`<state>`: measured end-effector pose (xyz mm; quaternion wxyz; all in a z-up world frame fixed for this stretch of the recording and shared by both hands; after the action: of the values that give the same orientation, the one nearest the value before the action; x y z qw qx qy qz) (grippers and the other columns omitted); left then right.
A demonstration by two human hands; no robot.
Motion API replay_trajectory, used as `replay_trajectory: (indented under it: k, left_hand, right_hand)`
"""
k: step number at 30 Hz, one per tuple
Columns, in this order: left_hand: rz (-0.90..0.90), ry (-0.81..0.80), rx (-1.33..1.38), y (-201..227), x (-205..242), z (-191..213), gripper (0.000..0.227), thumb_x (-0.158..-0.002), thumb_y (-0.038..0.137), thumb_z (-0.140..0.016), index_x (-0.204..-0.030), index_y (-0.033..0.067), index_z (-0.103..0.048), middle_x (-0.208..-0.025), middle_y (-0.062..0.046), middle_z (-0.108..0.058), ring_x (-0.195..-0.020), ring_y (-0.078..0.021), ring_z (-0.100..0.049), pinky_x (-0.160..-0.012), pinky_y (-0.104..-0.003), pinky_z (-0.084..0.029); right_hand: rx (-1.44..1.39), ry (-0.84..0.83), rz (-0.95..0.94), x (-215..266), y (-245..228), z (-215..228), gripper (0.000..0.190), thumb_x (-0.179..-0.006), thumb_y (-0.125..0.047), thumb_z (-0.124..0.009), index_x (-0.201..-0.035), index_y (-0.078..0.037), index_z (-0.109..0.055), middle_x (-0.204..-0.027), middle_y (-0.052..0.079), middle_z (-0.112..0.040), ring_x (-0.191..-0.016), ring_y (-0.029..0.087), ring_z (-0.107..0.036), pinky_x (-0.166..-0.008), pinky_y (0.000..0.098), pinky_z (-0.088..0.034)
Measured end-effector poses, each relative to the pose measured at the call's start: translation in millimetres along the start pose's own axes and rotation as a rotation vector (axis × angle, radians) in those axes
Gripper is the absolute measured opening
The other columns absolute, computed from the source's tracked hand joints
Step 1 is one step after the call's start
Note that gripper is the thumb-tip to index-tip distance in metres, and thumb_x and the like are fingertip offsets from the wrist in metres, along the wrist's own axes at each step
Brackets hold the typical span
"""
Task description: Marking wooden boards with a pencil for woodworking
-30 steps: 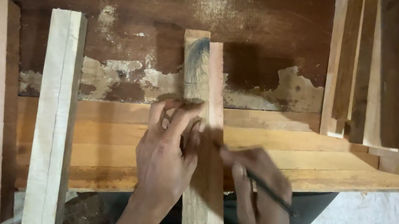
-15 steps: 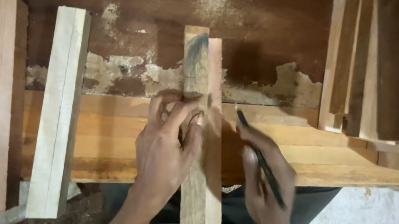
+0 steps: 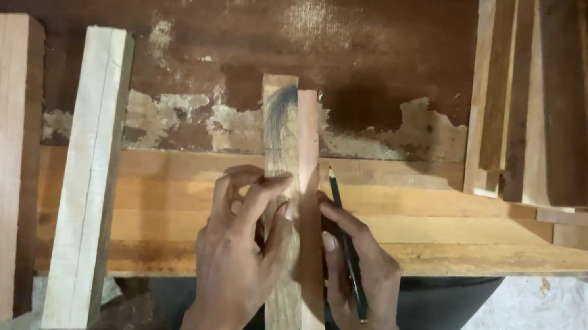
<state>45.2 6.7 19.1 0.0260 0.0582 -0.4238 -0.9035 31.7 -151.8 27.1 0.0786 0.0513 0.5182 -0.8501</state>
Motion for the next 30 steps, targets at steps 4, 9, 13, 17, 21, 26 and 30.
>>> replay_trajectory:
  k: [4, 9, 13, 17, 21, 26, 30]
  left_hand:
    - [-0.059, 0.045, -0.009, -3, -1, 1, 0.028, -0.097, 0.018, -0.06, -0.125, 0.0164, -0.067, -0.118, -0.01, -0.053, -0.087, -0.0206, -0.067, -0.064, -0.036, -0.065]
    - [-0.063, 0.047, -0.04, -10, -19, -2, 0.032, -0.1, 0.012, -0.063, -0.129, 0.0244, -0.068, -0.109, -0.012, -0.062, -0.06, -0.0113, -0.066, -0.045, -0.022, -0.066]
    - [-0.097, 0.063, -0.118, -7, -29, 0, 0.038, -0.099, 0.009, -0.065, -0.134, 0.0217, -0.065, -0.113, -0.014, -0.062, -0.061, -0.0134, -0.067, -0.043, -0.022, -0.064]
    - [-0.046, 0.02, -0.196, -9, -41, -1, 0.04, -0.101, 0.02, -0.062, -0.141, 0.0227, -0.06, -0.12, -0.014, -0.056, -0.069, -0.0204, -0.074, -0.051, -0.035, -0.071]
    - [-0.128, 0.113, -0.18, -6, -51, 0, 0.039, -0.1, 0.02, -0.068, -0.139, 0.0203, -0.062, -0.107, -0.01, -0.059, -0.061, -0.0163, -0.067, -0.045, -0.032, -0.063]
    - [-0.067, 0.08, -0.24, -13, -52, -7, 0.034, -0.104, 0.027, -0.061, -0.138, 0.0238, -0.062, -0.113, -0.015, -0.057, -0.046, -0.0127, -0.062, -0.036, -0.029, -0.062]
    - [-0.026, 0.035, -0.275, -18, -52, -10, 0.045, -0.097, 0.023, -0.064, -0.141, 0.0268, -0.06, -0.12, -0.014, -0.056, -0.058, -0.0236, -0.071, -0.053, -0.041, -0.067]
  right_hand:
    - [0.03, -0.027, 0.028, 3, -4, -5, 0.03, -0.105, -0.013, -0.051, -0.132, -0.007, -0.061, -0.136, 0.009, -0.07, -0.115, 0.016, -0.074, -0.09, 0.0219, -0.059]
    - [-0.015, -0.01, 0.036, 1, -11, -1, 0.03, -0.105, -0.009, -0.05, -0.131, -0.003, -0.062, -0.136, 0.012, -0.07, -0.128, 0.021, -0.068, -0.105, 0.0282, -0.054]
    - [0.005, -0.006, 0.037, 2, -4, -2, 0.03, -0.105, -0.014, -0.05, -0.131, -0.004, -0.061, -0.135, 0.011, -0.071, -0.124, 0.02, -0.07, -0.098, 0.0266, -0.057]
    - [0.037, -0.001, 0.006, 3, -1, -1, 0.03, -0.105, -0.019, -0.051, -0.129, -0.006, -0.063, -0.132, 0.007, -0.073, -0.104, 0.011, -0.076, -0.075, 0.0208, -0.057]
    - [-0.014, -0.02, 0.029, -1, -2, 2, 0.031, -0.106, -0.017, -0.049, -0.13, -0.003, -0.062, -0.134, 0.011, -0.071, -0.125, 0.021, -0.07, -0.1, 0.0289, -0.057]
    - [-0.166, -0.019, 0.145, -20, 19, 7, 0.029, -0.11, -0.016, -0.046, -0.132, -0.004, -0.059, -0.134, 0.016, -0.067, -0.12, 0.027, -0.073, -0.1, 0.0357, -0.065]
    - [-0.132, 0.036, 0.057, -58, 2, 14, 0.039, -0.108, -0.029, -0.044, -0.126, 0.0, -0.062, -0.108, 0.011, -0.078, -0.044, 0.002, -0.032, -0.043, 0.0179, -0.029]
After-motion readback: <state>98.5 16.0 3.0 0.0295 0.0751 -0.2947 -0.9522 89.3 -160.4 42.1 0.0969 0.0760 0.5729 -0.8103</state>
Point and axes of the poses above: each hand's wrist, its own x-axis away from the middle knuckle, its own z-axis out of the back of the hand, y = z × x, the point moved 7 cm from there along -x, towards the middle knuckle
